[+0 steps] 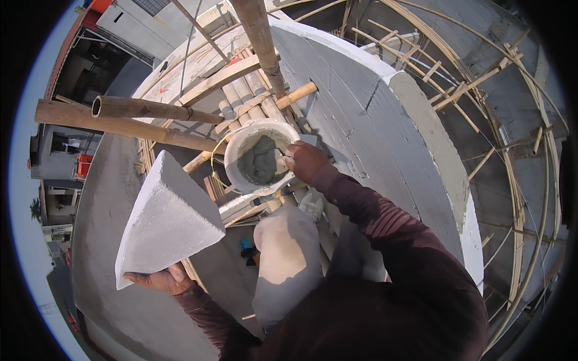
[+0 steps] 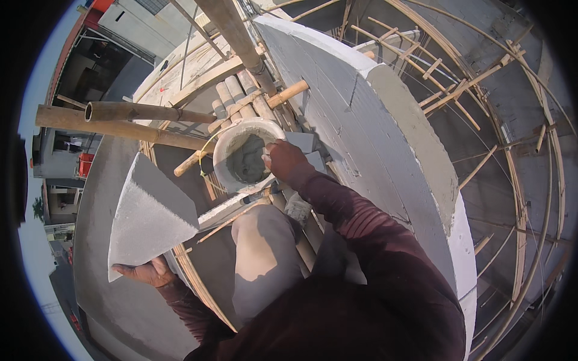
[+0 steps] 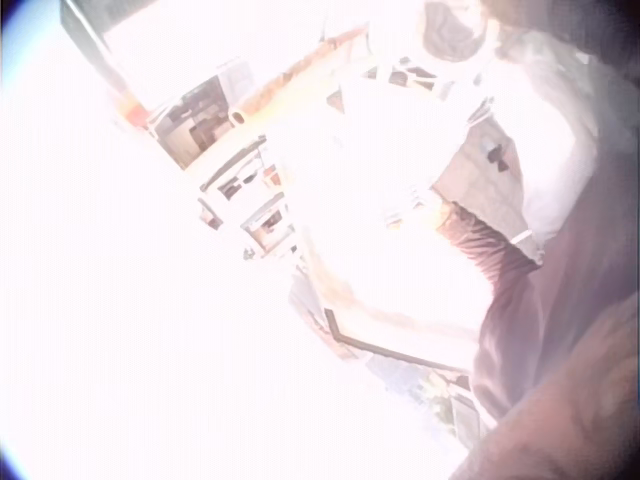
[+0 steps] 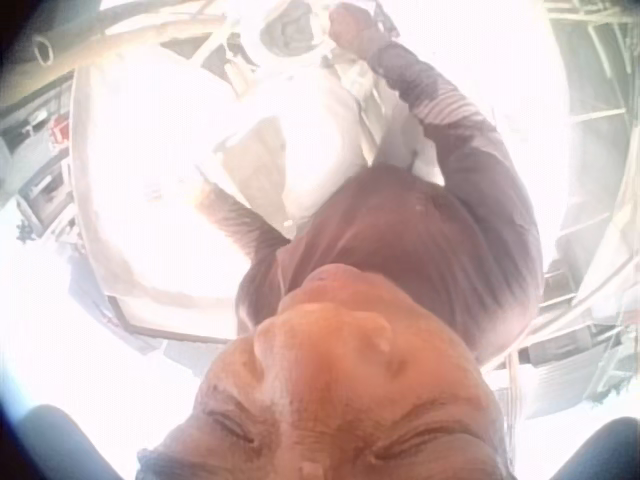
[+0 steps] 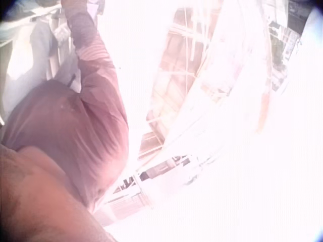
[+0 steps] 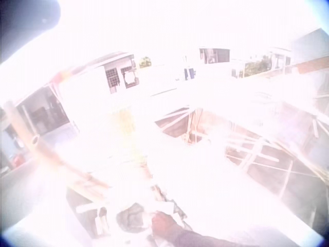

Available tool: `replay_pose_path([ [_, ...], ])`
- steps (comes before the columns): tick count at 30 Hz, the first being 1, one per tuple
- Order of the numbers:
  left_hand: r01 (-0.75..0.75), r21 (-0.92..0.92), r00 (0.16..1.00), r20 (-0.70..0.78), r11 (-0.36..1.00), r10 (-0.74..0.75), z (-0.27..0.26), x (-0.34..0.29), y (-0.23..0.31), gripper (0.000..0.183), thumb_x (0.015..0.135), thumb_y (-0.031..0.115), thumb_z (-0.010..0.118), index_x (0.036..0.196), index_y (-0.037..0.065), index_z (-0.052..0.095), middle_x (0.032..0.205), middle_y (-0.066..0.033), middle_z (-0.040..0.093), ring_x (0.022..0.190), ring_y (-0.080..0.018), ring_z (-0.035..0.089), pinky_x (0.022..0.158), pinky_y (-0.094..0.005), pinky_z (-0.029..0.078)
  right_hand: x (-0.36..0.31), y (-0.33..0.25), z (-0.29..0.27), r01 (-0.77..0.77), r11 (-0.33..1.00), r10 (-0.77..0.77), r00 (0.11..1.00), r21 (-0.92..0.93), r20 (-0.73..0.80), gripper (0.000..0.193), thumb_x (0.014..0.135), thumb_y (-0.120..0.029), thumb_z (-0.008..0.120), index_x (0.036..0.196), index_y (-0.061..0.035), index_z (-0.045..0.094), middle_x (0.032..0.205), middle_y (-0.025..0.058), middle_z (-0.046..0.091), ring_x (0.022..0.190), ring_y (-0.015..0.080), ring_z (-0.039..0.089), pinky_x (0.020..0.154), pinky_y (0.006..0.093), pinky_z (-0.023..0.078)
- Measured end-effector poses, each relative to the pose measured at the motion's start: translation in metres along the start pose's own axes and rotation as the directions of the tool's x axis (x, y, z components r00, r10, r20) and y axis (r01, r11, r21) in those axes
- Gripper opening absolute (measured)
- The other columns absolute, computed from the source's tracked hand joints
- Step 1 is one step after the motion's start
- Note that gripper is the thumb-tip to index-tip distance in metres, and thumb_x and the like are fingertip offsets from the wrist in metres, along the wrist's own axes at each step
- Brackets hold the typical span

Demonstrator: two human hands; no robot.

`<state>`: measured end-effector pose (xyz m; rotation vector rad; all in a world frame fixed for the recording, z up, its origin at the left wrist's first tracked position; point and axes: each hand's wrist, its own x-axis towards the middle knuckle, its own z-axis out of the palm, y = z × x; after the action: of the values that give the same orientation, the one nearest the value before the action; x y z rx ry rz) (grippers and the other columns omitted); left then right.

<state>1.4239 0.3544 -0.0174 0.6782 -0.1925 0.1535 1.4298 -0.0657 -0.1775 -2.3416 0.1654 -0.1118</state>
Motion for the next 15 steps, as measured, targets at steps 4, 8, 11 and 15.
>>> replay_pose_path([
  [4,0.003,0.066,0.980,-0.196,0.998,0.010,-0.005,-0.033,0.006,0.073,0.093,0.055,0.063,0.142,0.005,0.045,0.147,-0.0135,0.048,0.134,-0.0304,0.047,0.114,-0.0523,0.038,0.078,0.021,0.098,0.283,0.656,-0.005,0.929,-0.700,0.371,0.028,0.096,-0.025,0.055,0.113,-0.0094,0.071,0.115,0.0136,0.070,0.110,0.0338,0.065,0.094,0.0493,0.047],
  [8,-0.039,0.289,0.884,-0.436,0.957,0.167,-0.009,-0.054,0.016,0.074,0.093,0.056,0.063,0.143,0.006,0.041,0.147,-0.0141,0.045,0.134,-0.0302,0.045,0.114,-0.0491,0.038,0.105,0.024,0.145,0.305,0.578,0.232,0.828,-0.757,0.510,0.024,0.095,-0.019,0.055,0.110,-0.0141,0.073,0.114,0.0112,0.071,0.112,0.0347,0.065,0.095,0.0475,0.048],
  [11,-0.048,0.405,0.775,-0.562,0.913,0.290,-0.008,-0.066,0.008,0.069,0.095,0.055,0.060,0.140,0.005,0.043,0.143,-0.0130,0.049,0.129,-0.0287,0.048,0.111,-0.0468,0.040,0.122,0.017,0.139,0.185,0.644,0.296,0.834,-0.742,0.465,0.028,0.091,-0.021,0.061,0.117,-0.0163,0.072,0.118,0.0070,0.071,0.110,0.0285,0.068,0.087,0.0495,0.052],
  [15,0.005,0.487,0.734,-0.595,0.873,0.328,-0.011,-0.049,-0.018,0.066,0.096,0.054,0.060,0.137,0.006,0.044,0.138,-0.0123,0.050,0.127,-0.0280,0.049,0.110,-0.0456,0.038,0.130,0.047,0.156,0.213,0.594,0.314,0.827,-0.776,0.467,0.032,0.087,-0.018,0.067,0.118,-0.0156,0.073,0.116,0.0026,0.073,0.102,0.0258,0.071,0.079,0.0479,0.057],
])
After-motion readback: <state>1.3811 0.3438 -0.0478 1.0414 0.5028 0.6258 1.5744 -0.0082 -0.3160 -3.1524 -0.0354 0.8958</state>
